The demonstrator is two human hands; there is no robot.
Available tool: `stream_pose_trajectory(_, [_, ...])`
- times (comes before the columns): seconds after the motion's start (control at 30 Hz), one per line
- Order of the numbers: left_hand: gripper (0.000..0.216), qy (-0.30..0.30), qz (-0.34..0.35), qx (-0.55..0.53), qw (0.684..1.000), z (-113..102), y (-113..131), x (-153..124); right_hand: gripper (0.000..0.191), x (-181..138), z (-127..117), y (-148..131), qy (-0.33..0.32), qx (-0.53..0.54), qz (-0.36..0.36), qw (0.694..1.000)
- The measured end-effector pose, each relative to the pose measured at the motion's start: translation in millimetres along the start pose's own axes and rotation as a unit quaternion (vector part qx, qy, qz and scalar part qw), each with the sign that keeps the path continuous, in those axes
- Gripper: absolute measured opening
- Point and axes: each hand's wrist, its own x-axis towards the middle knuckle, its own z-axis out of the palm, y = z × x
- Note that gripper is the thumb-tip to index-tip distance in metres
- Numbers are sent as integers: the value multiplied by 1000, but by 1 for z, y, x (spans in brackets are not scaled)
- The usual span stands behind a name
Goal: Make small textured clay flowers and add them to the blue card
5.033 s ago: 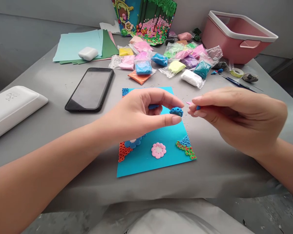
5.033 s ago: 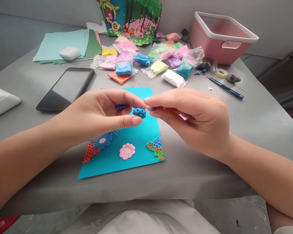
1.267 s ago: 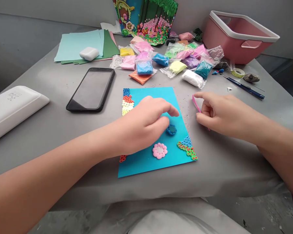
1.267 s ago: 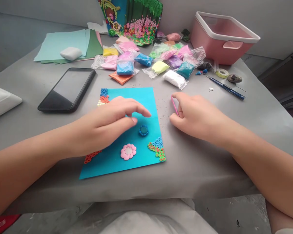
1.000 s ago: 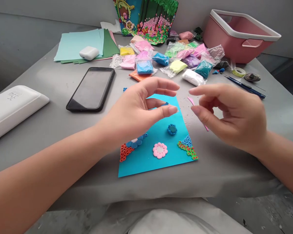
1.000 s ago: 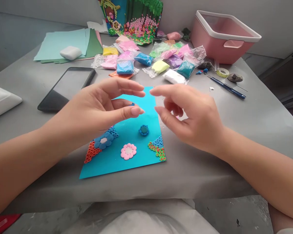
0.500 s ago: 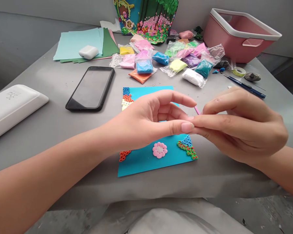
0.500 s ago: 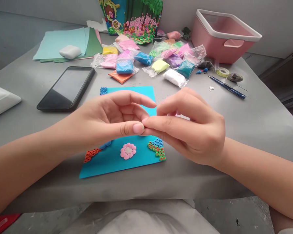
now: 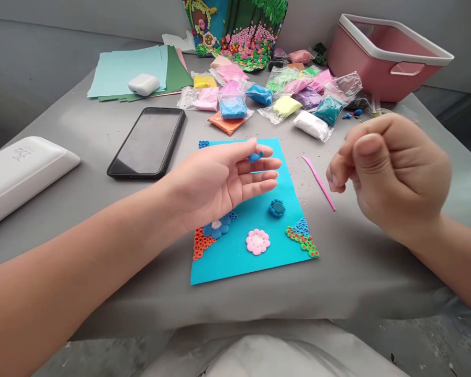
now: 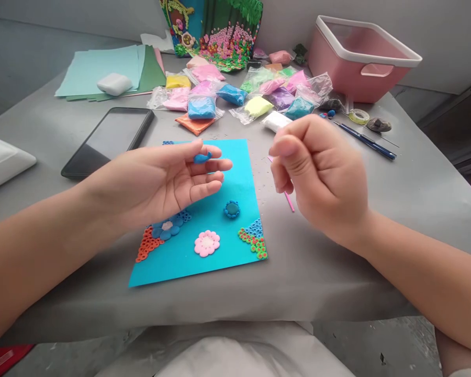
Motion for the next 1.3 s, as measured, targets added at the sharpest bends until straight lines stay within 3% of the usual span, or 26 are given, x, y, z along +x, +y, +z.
stream_pose_trajectory(0.1, [25,12,10,40,999,-3,3,6,26,-1,0,-2,-18,-2,37,999])
stream_pose_trajectory(0.23, [18,-51,72,211,974,-14,1,8,15,-3,-3,-7,-45,-25,-4,999])
stream_pose_trajectory(0.3, [13,-65,140,337,929,-18,-3,5,23,-3,-5,-8,-59,-43,-18,997])
stream_pose_trajectory(0.43, [35,-87,269,563,777,-22,-12,-3,11,-3,-6,-8,-34,-70,-5,997])
stream_pose_trajectory(0.5, [40,-119,289,600,736,-24,-15,-5,4,-3,-6,-8,-35,-66,4,997])
stream_pose_trajectory(0.57, [36,-137,291,612,723,-26,-16,-5,15,-3,-6,-8,-48,-70,10,996])
stream_pose_trajectory(0.8, [19,-182,278,623,708,-28,-10,-5,11,0,-7,-6,-48,-81,-30,995])
stream_pose_trajectory(0.97, [12,-158,303,553,760,-22,-10,-11,7,0,-8,-11,-78,-79,-37,993])
stream_pose_trajectory(1.1, [12,-139,296,486,810,-17,-8,-14,30,-6,-7,-14,-65,-78,-47,994])
stream_pose_trajectory(1.2, [19,-136,303,464,821,-18,-6,-13,43,-10,-5,-16,-52,-55,-25,997])
stream_pose_trajectory(1.3, [19,-140,321,455,819,-19,-5,-11,30,-9,-5,-17,-49,-85,-44,994])
